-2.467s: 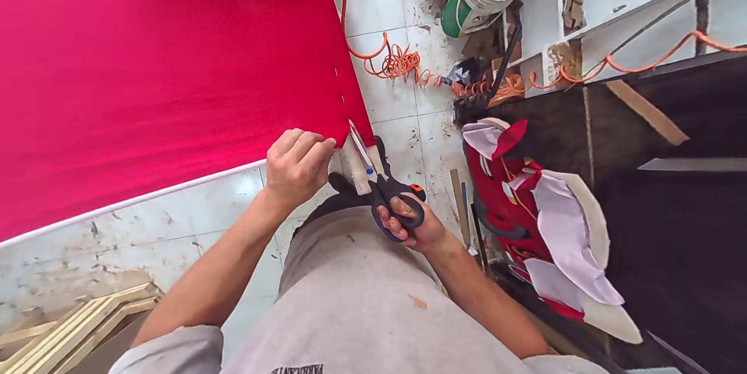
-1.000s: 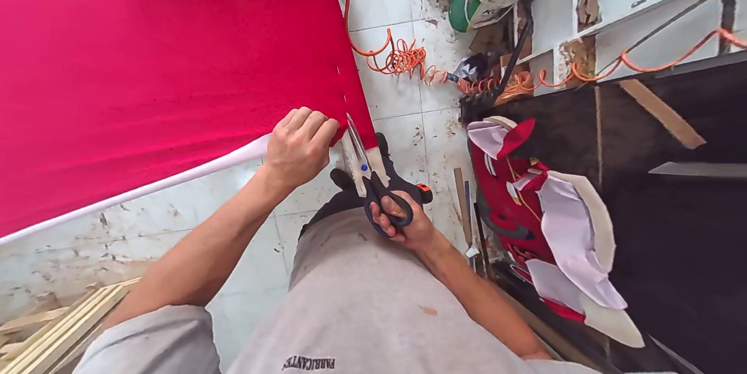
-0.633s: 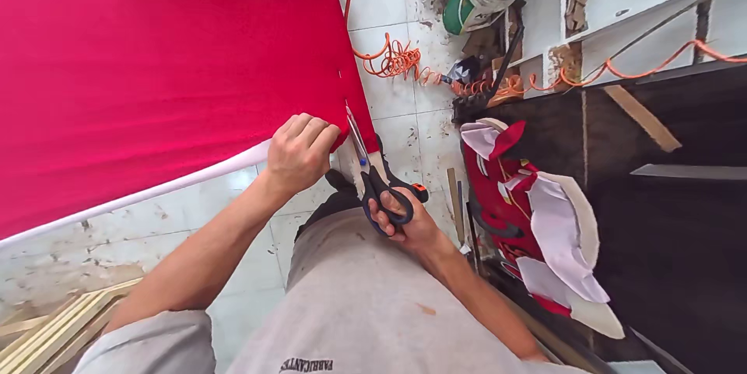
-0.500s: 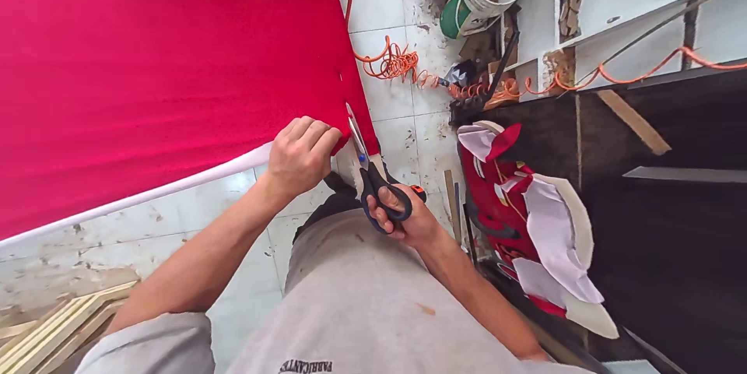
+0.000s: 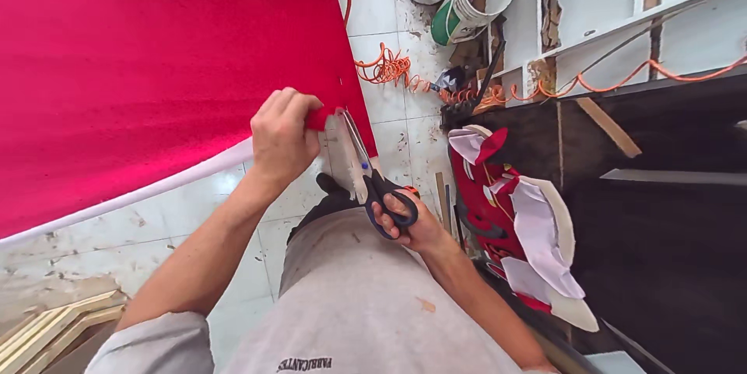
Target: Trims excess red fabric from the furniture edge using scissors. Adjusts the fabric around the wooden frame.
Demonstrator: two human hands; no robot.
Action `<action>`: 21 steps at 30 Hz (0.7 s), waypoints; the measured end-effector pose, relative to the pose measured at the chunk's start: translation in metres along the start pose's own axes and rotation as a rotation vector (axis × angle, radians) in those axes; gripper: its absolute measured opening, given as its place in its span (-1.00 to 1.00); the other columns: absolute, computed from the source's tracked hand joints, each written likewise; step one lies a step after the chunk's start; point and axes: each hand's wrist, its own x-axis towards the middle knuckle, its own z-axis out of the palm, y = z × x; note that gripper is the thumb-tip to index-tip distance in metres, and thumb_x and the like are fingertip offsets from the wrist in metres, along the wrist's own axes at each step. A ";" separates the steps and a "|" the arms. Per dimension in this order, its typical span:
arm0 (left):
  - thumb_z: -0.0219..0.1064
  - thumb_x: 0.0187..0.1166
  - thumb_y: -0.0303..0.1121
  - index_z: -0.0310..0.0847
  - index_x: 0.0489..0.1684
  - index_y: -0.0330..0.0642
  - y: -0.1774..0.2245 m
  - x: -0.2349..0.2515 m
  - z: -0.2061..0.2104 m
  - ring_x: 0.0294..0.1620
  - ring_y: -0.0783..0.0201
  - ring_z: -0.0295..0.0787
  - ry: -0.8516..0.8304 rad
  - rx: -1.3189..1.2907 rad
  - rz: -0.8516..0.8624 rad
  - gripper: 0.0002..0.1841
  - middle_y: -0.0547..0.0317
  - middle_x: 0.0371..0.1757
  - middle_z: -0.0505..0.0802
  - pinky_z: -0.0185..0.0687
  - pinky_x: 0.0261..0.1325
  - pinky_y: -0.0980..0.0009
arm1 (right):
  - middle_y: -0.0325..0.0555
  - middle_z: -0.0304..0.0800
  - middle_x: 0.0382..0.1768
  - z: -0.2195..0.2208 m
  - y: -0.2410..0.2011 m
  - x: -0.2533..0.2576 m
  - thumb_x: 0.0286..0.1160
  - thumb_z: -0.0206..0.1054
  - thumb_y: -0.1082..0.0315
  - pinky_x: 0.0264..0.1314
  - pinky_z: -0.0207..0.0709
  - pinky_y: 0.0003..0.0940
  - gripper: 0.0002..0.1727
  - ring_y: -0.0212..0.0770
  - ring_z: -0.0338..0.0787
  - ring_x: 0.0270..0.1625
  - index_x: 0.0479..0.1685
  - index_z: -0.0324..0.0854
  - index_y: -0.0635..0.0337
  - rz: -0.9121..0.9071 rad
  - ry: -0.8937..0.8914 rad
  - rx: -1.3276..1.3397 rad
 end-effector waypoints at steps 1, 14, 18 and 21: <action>0.24 0.50 -0.54 0.75 -0.12 -0.37 0.000 0.007 -0.001 -0.17 -0.09 0.79 0.004 -0.002 -0.028 -0.82 -0.17 -0.22 0.82 0.68 -0.11 0.08 | -0.30 0.76 -0.49 -0.002 0.000 -0.004 0.57 0.39 -0.10 -0.71 0.43 -0.70 -0.59 -0.54 0.65 -0.64 -0.20 0.72 0.11 0.014 -0.037 0.055; 0.24 0.45 -0.55 0.77 -0.17 -0.34 0.001 0.005 -0.001 -0.18 -0.04 0.80 0.032 0.014 0.068 -0.83 -0.12 -0.23 0.84 0.68 -0.12 0.16 | -0.23 0.77 -0.36 -0.006 -0.005 0.008 0.60 0.38 -0.07 -0.63 0.51 -0.68 -0.61 -0.48 0.69 -0.57 -0.12 0.65 0.11 0.008 -0.119 0.198; 0.27 0.40 -0.56 0.77 -0.18 -0.33 0.003 -0.002 0.001 -0.19 0.00 0.79 0.038 -0.011 0.098 -0.83 -0.10 -0.25 0.85 0.67 -0.14 0.19 | -0.23 0.77 -0.38 -0.006 -0.004 0.012 0.61 0.36 -0.08 -0.64 0.49 -0.69 -0.59 -0.49 0.69 -0.57 -0.13 0.66 0.13 -0.001 -0.103 0.162; 0.26 0.38 -0.57 0.77 -0.19 -0.32 0.004 -0.006 0.003 -0.19 0.01 0.79 0.031 -0.024 0.114 -0.82 -0.09 -0.25 0.84 0.67 -0.14 0.20 | -0.23 0.77 -0.42 -0.002 -0.004 0.017 0.64 0.34 -0.06 -0.66 0.49 -0.69 -0.60 -0.48 0.70 -0.58 -0.15 0.65 0.15 -0.001 -0.088 0.153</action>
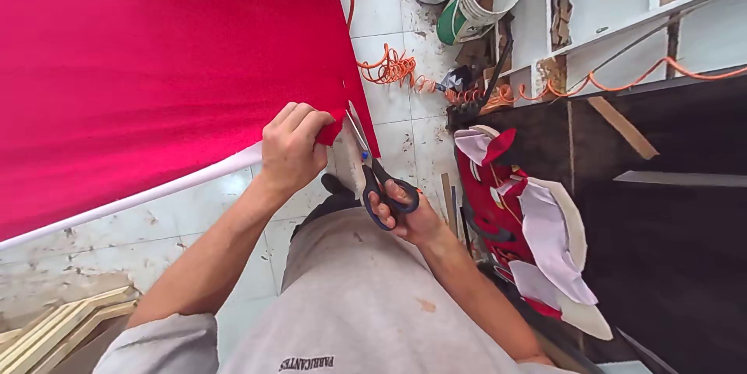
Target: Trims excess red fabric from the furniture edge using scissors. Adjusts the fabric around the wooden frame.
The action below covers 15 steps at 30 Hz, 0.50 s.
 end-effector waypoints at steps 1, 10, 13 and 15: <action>0.26 0.39 -0.56 0.77 -0.19 -0.32 0.000 -0.001 0.000 -0.18 0.01 0.80 -0.005 -0.004 0.007 -0.82 -0.09 -0.24 0.85 0.68 -0.13 0.20 | -0.23 0.77 -0.43 0.002 0.000 0.001 0.66 0.32 -0.05 -0.67 0.48 -0.69 -0.60 -0.49 0.69 -0.59 -0.15 0.64 0.15 -0.001 0.015 -0.010; 0.23 0.41 -0.55 0.76 -0.18 -0.30 0.000 -0.019 0.008 -0.16 -0.01 0.80 -0.032 -0.022 0.023 -0.82 -0.09 -0.23 0.85 0.68 -0.10 0.19 | -0.26 0.69 -0.55 0.017 -0.001 0.007 0.80 0.13 0.11 -0.78 0.36 -0.71 -0.66 -0.52 0.58 -0.71 -0.21 0.60 0.18 -0.057 0.153 -0.123; 0.23 0.41 -0.55 0.77 -0.18 -0.30 -0.001 -0.020 0.009 -0.15 0.00 0.80 -0.017 -0.033 0.029 -0.81 -0.09 -0.22 0.86 0.69 -0.09 0.19 | -0.22 0.71 -0.51 0.023 -0.008 0.010 0.84 0.06 0.10 -0.76 0.38 -0.72 -0.64 -0.51 0.61 -0.68 -0.17 0.57 0.19 -0.043 0.151 -0.119; 0.23 0.41 -0.55 0.76 -0.17 -0.30 -0.002 -0.020 0.009 -0.15 0.00 0.80 -0.018 -0.037 0.034 -0.81 -0.10 -0.21 0.85 0.69 -0.09 0.20 | -0.24 0.68 -0.53 0.029 -0.011 0.015 0.86 0.04 0.15 -0.78 0.35 -0.72 -0.65 -0.52 0.57 -0.70 -0.20 0.57 0.20 -0.051 0.185 -0.148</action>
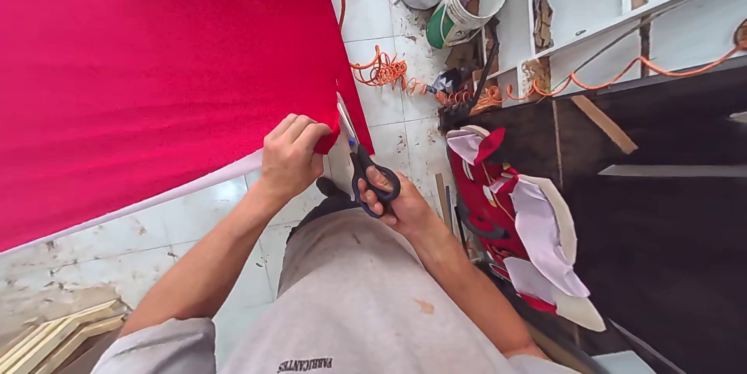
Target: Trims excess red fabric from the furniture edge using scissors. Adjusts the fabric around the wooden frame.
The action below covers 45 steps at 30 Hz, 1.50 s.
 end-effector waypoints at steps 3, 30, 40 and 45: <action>0.23 0.43 -0.55 0.76 -0.17 -0.30 -0.003 -0.006 0.003 -0.13 -0.04 0.80 -0.041 0.001 -0.002 -0.82 -0.12 -0.21 0.85 0.69 -0.09 0.15 | -0.26 0.66 -0.56 0.000 -0.002 0.002 0.86 0.02 0.18 -0.79 0.33 -0.72 -0.66 -0.54 0.54 -0.73 -0.23 0.56 0.19 -0.016 0.042 -0.053; 0.10 0.82 -0.35 0.59 0.07 -0.34 0.011 0.046 0.022 -0.10 0.15 0.90 0.653 -1.375 -1.617 -0.77 -0.10 -0.14 0.88 0.86 0.04 0.18 | -0.31 0.78 -0.39 -0.077 -0.050 -0.011 0.57 0.35 -0.20 -0.64 0.50 -0.70 -0.54 -0.54 0.70 -0.55 -0.12 0.70 0.05 0.285 -0.290 -0.036; 0.23 0.73 -0.48 0.63 -0.10 -0.36 0.014 0.050 0.029 -0.40 0.30 0.82 0.510 -1.235 -1.592 -0.88 0.02 -0.34 0.86 0.81 -0.22 0.41 | -0.41 0.72 -0.59 -0.055 -0.025 -0.008 0.55 0.43 -0.03 -0.75 0.38 -0.72 -0.67 -0.60 0.59 -0.70 -0.29 0.71 0.06 0.180 -0.122 -0.112; 0.15 0.81 -0.37 0.62 -0.19 -0.31 0.013 0.055 0.024 -0.58 0.37 0.75 0.394 -1.196 -1.615 -0.78 0.09 -0.48 0.82 0.75 -0.46 0.51 | -0.44 0.71 -0.60 -0.060 -0.025 -0.016 0.51 0.45 -0.01 -0.73 0.39 -0.71 -0.71 -0.61 0.59 -0.70 -0.30 0.72 0.01 0.179 -0.138 -0.167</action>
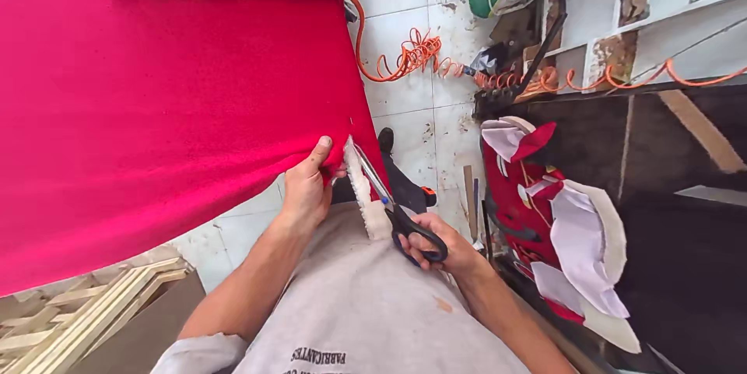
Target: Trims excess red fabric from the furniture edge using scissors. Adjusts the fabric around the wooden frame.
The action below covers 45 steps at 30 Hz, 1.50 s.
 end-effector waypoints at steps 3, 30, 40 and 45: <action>0.14 0.79 -0.38 0.68 -0.17 -0.33 -0.015 0.012 -0.011 -0.42 0.32 0.78 -0.043 0.038 0.023 -0.76 0.06 -0.38 0.84 0.74 -0.28 0.43 | -0.41 0.77 -0.51 -0.008 -0.001 -0.022 0.51 0.44 -0.09 -0.59 0.57 -0.68 -0.64 -0.56 0.71 -0.58 -0.20 0.75 0.02 -0.041 -0.037 0.076; 0.36 0.67 -0.29 0.70 -0.33 -0.18 0.002 0.034 0.028 -0.71 0.47 0.51 0.054 -0.107 0.045 -0.81 0.23 -0.57 0.71 0.52 -0.62 0.59 | -0.37 0.72 -0.59 0.018 -0.006 0.030 0.53 0.46 -0.02 -0.73 0.41 -0.71 -0.65 -0.58 0.61 -0.68 -0.31 0.71 0.10 -0.085 0.057 0.133; 0.38 0.66 -0.29 0.70 -0.39 -0.16 -0.002 0.038 0.028 -0.73 0.52 0.48 0.040 -0.106 0.052 -0.80 0.29 -0.60 0.70 0.46 -0.65 0.64 | -0.36 0.74 -0.59 0.031 -0.014 0.034 0.57 0.43 0.02 -0.74 0.42 -0.71 -0.67 -0.57 0.63 -0.69 -0.26 0.69 0.12 -0.065 0.104 0.074; 0.39 0.65 -0.30 0.71 -0.40 -0.17 -0.004 0.037 0.026 -0.75 0.52 0.45 0.018 -0.121 0.084 -0.80 0.27 -0.62 0.68 0.43 -0.66 0.64 | -0.36 0.72 -0.58 0.031 -0.012 0.031 0.57 0.42 -0.07 -0.73 0.42 -0.71 -0.61 -0.58 0.62 -0.68 -0.24 0.70 0.11 -0.090 0.094 0.073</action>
